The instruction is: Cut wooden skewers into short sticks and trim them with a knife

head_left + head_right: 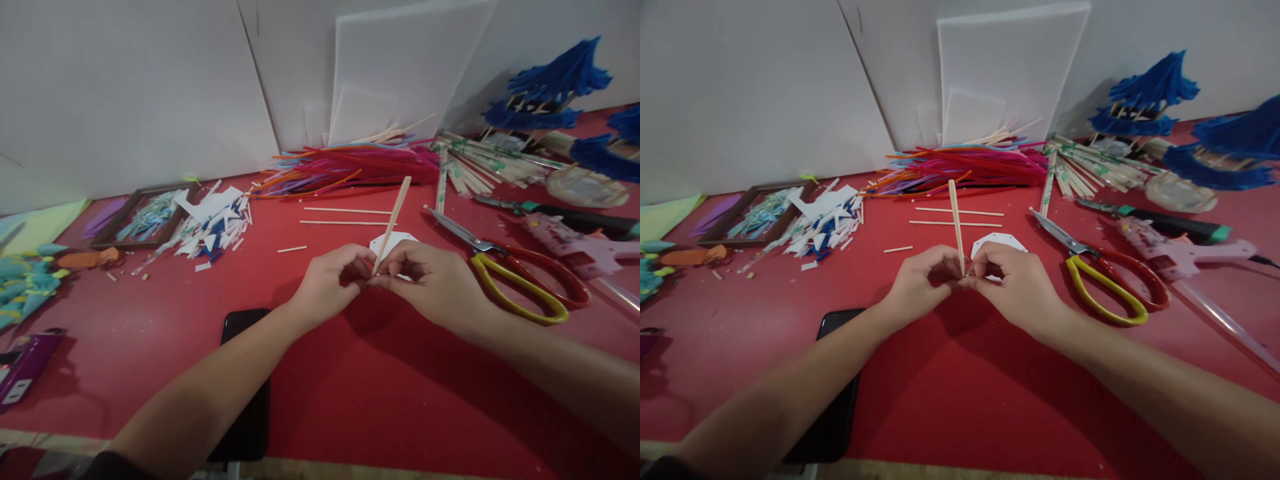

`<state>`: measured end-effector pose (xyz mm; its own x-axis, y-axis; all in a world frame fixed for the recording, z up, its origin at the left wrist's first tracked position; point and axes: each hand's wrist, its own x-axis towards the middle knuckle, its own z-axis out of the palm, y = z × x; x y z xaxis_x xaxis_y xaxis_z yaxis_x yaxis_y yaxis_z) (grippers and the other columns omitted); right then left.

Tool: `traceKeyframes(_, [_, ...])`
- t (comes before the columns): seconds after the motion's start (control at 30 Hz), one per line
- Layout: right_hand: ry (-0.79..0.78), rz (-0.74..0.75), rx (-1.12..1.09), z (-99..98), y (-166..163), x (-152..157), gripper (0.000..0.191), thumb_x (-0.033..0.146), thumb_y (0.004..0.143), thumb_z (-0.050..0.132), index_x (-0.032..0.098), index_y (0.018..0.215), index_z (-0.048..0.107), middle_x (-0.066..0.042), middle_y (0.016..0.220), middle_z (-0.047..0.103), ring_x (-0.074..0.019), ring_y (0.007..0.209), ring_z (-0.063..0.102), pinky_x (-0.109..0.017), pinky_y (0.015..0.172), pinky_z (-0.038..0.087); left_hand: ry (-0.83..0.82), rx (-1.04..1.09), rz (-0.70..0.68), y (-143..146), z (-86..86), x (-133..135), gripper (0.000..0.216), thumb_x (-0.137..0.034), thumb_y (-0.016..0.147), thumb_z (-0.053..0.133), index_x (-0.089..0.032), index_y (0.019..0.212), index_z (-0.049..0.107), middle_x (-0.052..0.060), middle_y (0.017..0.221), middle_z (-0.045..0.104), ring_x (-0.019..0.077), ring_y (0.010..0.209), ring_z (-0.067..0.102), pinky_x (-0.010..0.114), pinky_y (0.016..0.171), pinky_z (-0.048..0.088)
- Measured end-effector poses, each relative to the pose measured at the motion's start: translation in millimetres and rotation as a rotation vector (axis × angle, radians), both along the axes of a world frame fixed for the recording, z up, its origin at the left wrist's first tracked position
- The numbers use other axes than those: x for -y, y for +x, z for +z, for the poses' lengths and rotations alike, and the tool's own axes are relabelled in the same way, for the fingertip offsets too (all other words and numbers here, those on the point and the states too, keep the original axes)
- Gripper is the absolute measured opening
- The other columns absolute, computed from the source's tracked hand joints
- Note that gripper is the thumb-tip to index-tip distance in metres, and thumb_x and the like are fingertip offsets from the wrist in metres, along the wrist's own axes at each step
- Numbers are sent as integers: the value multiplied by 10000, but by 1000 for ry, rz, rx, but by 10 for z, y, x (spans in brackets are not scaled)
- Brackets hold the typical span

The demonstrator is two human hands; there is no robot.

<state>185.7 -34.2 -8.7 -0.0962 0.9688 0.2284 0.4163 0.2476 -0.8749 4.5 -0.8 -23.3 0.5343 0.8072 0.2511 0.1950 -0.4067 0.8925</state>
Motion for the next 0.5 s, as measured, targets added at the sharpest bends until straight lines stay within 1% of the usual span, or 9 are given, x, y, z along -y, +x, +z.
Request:
traceKeyframes(0.17, [18,-13,39,-26,7,4,463,634,792,667,246,602,502,-14,665,663,-151,601,593,-295,562,477,44,-3,-8,-3,-31,1,217,-55,790,654,-211,935,614,-31,808,658,98,743,651,221,748,563])
traceKeyframes(0.27, [28,-17,47,-35,2,9,492,663,779,668,244,594,489,-15,658,659,-152,598,590,-296,559,476,29,-5,-18,-7,-36,-2,241,-63,789,659,-216,970,611,-30,805,661,104,745,659,230,749,565])
traceKeyframes(0.43, [46,-21,45,-23,5,31,458,617,784,691,240,596,512,-3,635,655,-129,555,562,-267,518,440,-23,-2,-27,-5,-29,2,214,-108,792,665,-214,970,611,-8,850,686,122,801,688,254,786,572])
traceKeyframes(0.5, [57,-21,54,-18,10,36,432,582,793,697,241,597,521,-1,631,655,-127,549,561,-264,509,431,-47,27,-29,6,-42,3,196,-137,792,672,-210,962,606,-3,850,678,121,792,682,253,768,570])
